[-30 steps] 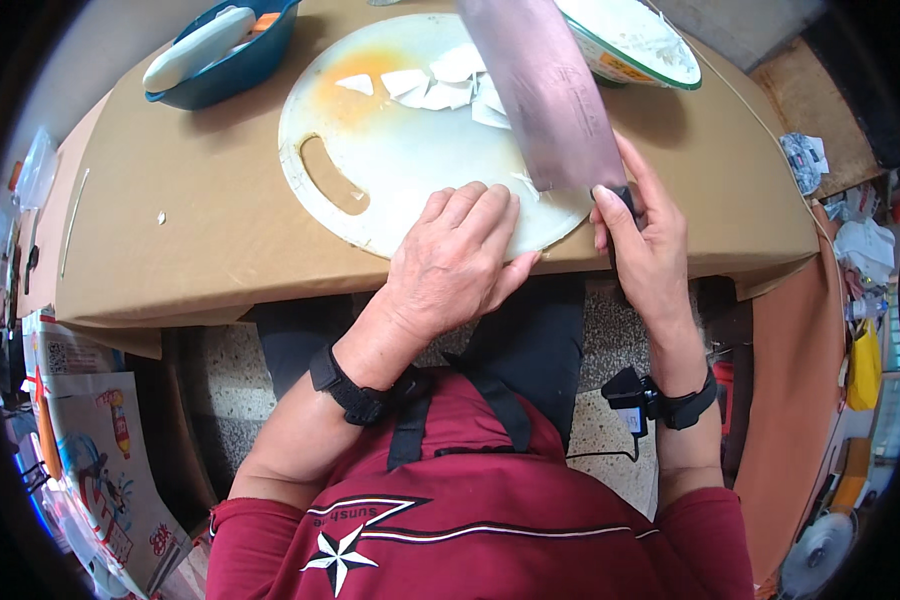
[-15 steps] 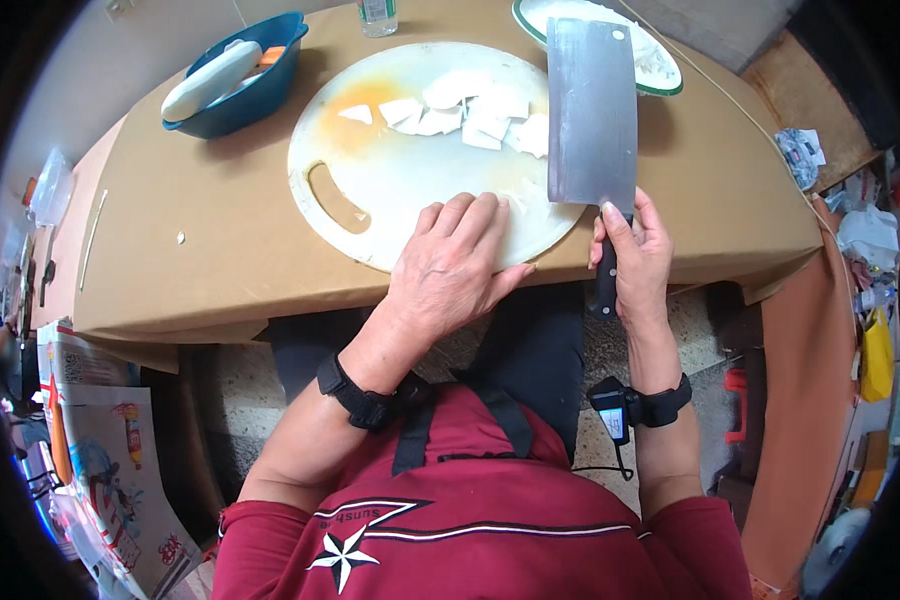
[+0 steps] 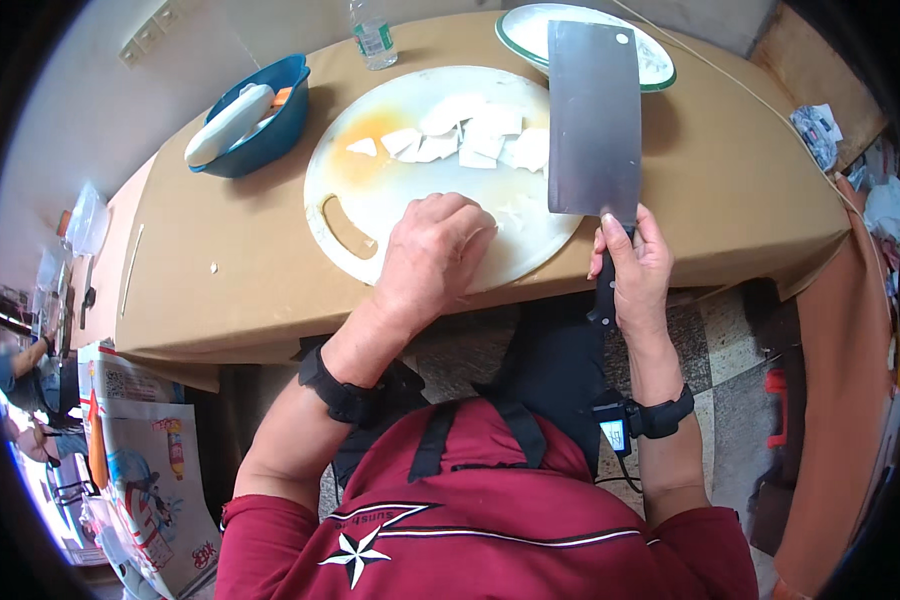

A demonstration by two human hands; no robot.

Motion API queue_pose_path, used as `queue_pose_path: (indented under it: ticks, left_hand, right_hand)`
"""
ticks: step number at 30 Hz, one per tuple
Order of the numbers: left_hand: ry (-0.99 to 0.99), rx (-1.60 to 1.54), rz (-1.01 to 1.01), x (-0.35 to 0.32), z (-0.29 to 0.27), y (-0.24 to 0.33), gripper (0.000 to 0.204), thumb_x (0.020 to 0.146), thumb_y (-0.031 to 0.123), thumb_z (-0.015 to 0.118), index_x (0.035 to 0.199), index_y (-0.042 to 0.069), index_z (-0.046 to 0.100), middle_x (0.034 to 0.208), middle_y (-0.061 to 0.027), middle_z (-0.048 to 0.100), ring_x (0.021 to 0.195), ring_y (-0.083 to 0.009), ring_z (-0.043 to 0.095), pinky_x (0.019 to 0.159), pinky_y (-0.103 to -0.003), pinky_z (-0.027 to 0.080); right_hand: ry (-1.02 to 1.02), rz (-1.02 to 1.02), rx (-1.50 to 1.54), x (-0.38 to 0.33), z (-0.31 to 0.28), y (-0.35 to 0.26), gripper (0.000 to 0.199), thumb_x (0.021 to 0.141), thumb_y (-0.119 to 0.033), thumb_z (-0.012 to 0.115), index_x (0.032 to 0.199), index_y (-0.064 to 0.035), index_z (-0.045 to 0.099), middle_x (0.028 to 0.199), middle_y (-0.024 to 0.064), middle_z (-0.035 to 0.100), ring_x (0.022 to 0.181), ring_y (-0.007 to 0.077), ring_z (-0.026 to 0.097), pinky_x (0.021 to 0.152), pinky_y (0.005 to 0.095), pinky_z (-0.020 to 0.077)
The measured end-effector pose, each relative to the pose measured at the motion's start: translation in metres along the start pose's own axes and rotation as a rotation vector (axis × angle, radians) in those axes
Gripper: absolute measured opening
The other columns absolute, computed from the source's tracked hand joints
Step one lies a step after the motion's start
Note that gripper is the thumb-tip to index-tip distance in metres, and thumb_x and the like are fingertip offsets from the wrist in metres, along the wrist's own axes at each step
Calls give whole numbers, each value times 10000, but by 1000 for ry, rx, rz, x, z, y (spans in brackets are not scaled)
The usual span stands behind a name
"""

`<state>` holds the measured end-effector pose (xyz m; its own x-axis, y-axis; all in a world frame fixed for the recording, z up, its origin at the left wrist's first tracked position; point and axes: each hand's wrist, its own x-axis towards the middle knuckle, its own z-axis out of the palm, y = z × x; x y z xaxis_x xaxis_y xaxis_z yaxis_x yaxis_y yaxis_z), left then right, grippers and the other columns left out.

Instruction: Chopping white vegetables on a circular cutting board using a large cleaver-style kitchen knife.

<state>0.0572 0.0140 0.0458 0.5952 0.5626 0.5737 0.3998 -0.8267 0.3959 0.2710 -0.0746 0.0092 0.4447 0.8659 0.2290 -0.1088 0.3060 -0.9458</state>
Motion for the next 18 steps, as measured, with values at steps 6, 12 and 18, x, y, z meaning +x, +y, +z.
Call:
queue_pose_path:
  ticks: [6,12,18]
  left_hand:
    - [-138,166,-7,30,-17,2,83,807,101,743,837,56,681,795,-79,653,800,-276,634,772,-389,477]
    - [-330,257,35,64,-21,-5,194,875,196,694,975,31,716,958,-133,676,932,-325,638,838,-421,499]
    - [-418,241,136,86,-2,-12,337,894,182,667,1202,45,652,1226,-169,630,1117,-346,596,952,-429,485]
  right_hand:
    - [30,2,40,-2,-2,0,199,996,-153,591,1108,7,554,735,26,555,584,72,531,535,225,463]
    - [41,-4,82,-3,-2,-1,190,997,-152,586,1095,7,552,733,27,555,583,72,529,533,231,463]
    - [42,16,82,-4,-4,-2,200,998,-153,585,1110,10,553,737,28,560,586,74,534,534,229,461]
